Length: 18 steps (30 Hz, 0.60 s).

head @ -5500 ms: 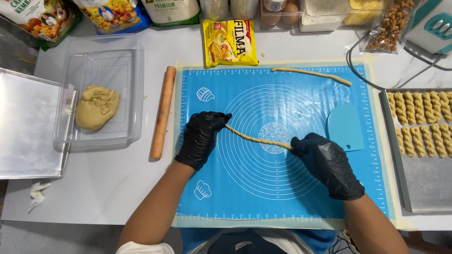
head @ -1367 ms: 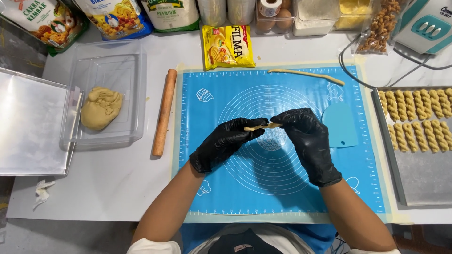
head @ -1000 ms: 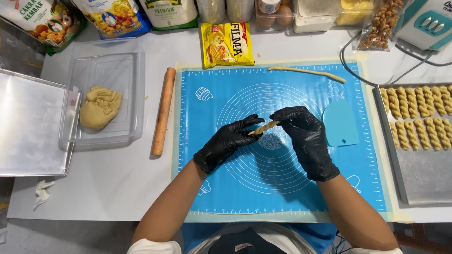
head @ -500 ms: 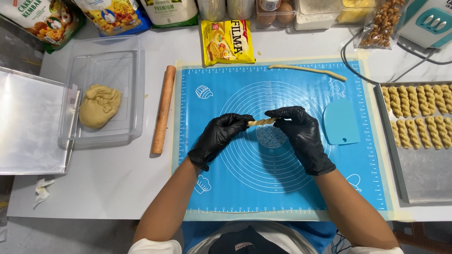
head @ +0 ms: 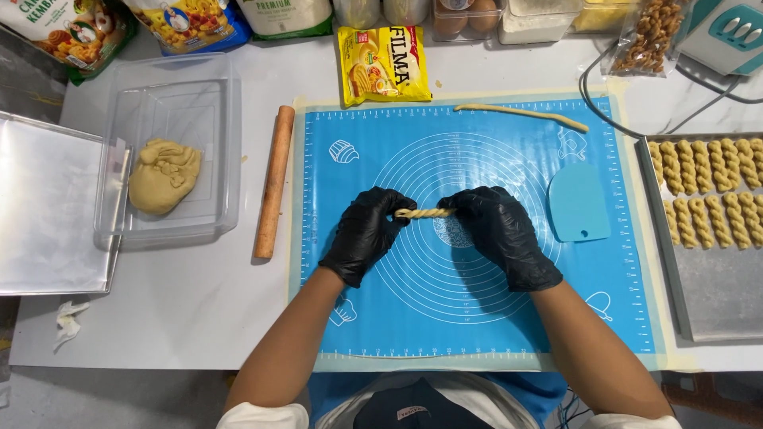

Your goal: The person rolls small pieces of dough into thin ropes on a blue silicone mat, twists them into spiral shapes, and places them onto a baking tray. The person repeats this process multiple times, handling the dough by hand.

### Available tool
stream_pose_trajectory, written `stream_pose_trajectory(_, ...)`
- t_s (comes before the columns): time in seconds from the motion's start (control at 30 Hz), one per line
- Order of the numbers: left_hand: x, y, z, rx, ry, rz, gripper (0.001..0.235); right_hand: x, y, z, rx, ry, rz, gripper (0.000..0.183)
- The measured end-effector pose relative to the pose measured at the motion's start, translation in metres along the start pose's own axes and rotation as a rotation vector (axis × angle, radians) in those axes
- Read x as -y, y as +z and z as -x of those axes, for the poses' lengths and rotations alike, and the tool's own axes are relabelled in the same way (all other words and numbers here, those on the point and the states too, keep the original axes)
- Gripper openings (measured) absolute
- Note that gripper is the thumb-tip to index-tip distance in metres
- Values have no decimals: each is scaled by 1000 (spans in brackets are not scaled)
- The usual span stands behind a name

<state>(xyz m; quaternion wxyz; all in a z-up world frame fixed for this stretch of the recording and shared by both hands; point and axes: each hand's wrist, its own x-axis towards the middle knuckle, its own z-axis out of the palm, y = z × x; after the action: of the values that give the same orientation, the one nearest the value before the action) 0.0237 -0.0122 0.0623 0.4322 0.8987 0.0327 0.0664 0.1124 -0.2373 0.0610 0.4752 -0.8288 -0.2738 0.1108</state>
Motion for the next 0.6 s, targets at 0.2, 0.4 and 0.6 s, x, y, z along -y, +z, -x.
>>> stream_pose_trajectory(0.2, 19, 16, 0, -65, 24, -165, 17, -5, -12, -3, 110, -38, 277, 28)
stream_pose_trajectory(0.4, 5, 10, 3, -35, 35, -23, 14, 4, -15, -3, 112, -53, 296, 32)
stream_pose_trajectory(0.6, 18, 15, 3, 20, 41, -58, 22, -30, -38, -12, 42, -127, 600, 23)
